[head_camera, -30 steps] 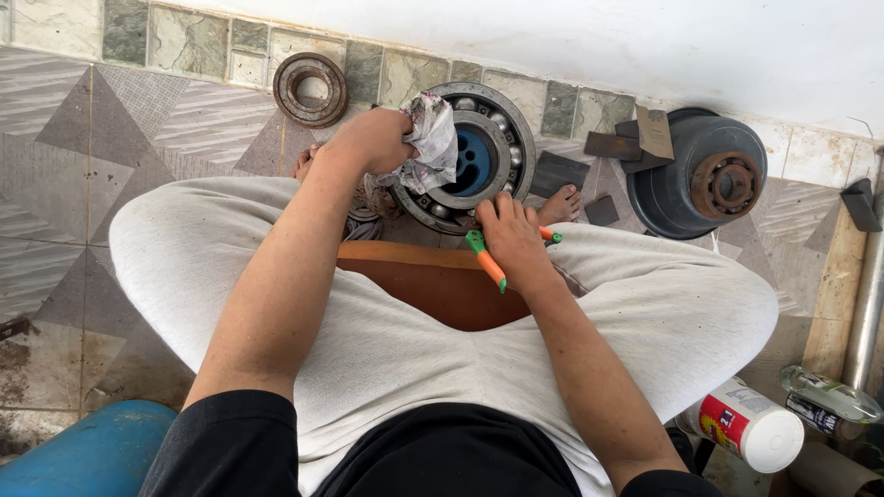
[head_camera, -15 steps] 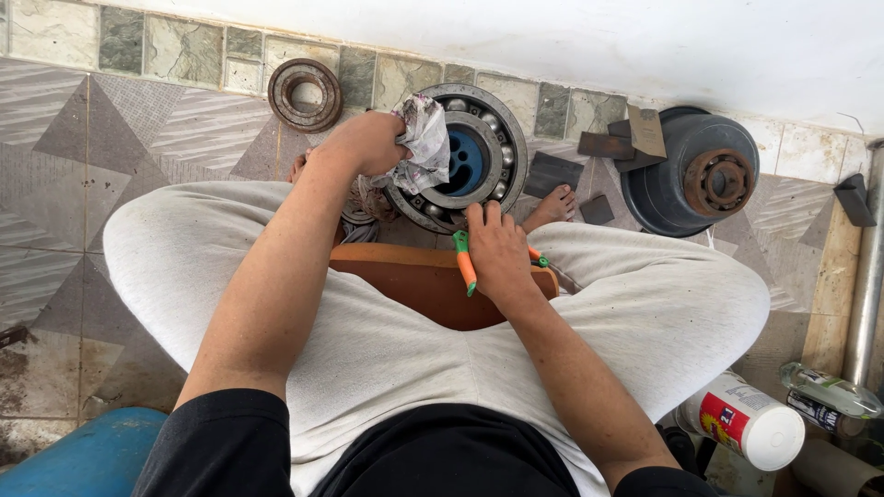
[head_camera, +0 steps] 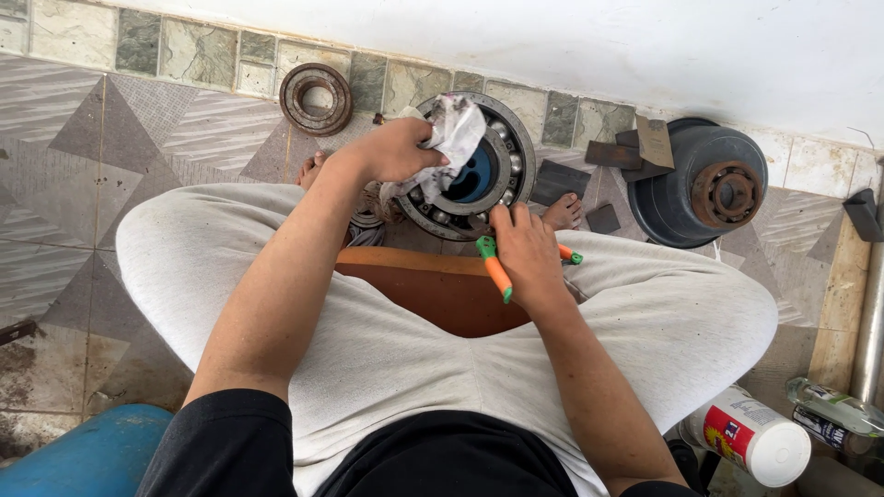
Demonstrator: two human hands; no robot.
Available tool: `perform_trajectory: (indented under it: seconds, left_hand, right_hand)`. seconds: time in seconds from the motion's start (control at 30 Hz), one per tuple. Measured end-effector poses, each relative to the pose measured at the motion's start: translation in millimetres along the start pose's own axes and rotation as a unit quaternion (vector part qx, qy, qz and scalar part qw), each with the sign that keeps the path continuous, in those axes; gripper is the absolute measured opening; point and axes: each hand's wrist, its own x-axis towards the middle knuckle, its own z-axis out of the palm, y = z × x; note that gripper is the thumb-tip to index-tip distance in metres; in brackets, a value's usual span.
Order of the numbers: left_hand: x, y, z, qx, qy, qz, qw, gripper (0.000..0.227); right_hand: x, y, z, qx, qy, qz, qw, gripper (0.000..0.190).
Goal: Cleaning a large industrial bearing unit using a cloth and a small hand tool to remove old grease and debris.
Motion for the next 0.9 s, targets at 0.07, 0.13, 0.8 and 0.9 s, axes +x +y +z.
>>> perform_trajectory:
  seconds: [0.07,0.13,0.8,0.9]
  left_hand:
    - [15,-13,12,-0.044,-0.014,0.03,0.999,0.035]
    - [26,-20,22,-0.085,-0.03,0.06,0.994,0.03]
    - [24,-42,4,0.082,0.026,-0.053,0.995,0.041]
    - [33,-47,10,0.117,0.026,-0.059,0.991,0.045]
  right_hand:
    - [5,4,-4,0.048,0.044,-0.026,0.998,0.038]
    - [7,3,-15,0.096,0.091,-0.05,0.99,0.032]
    - [6,27,-21,0.155,0.064,-0.123,0.978,0.032]
    - [7,25,5,0.079,-0.01,-0.087,0.993,0.037]
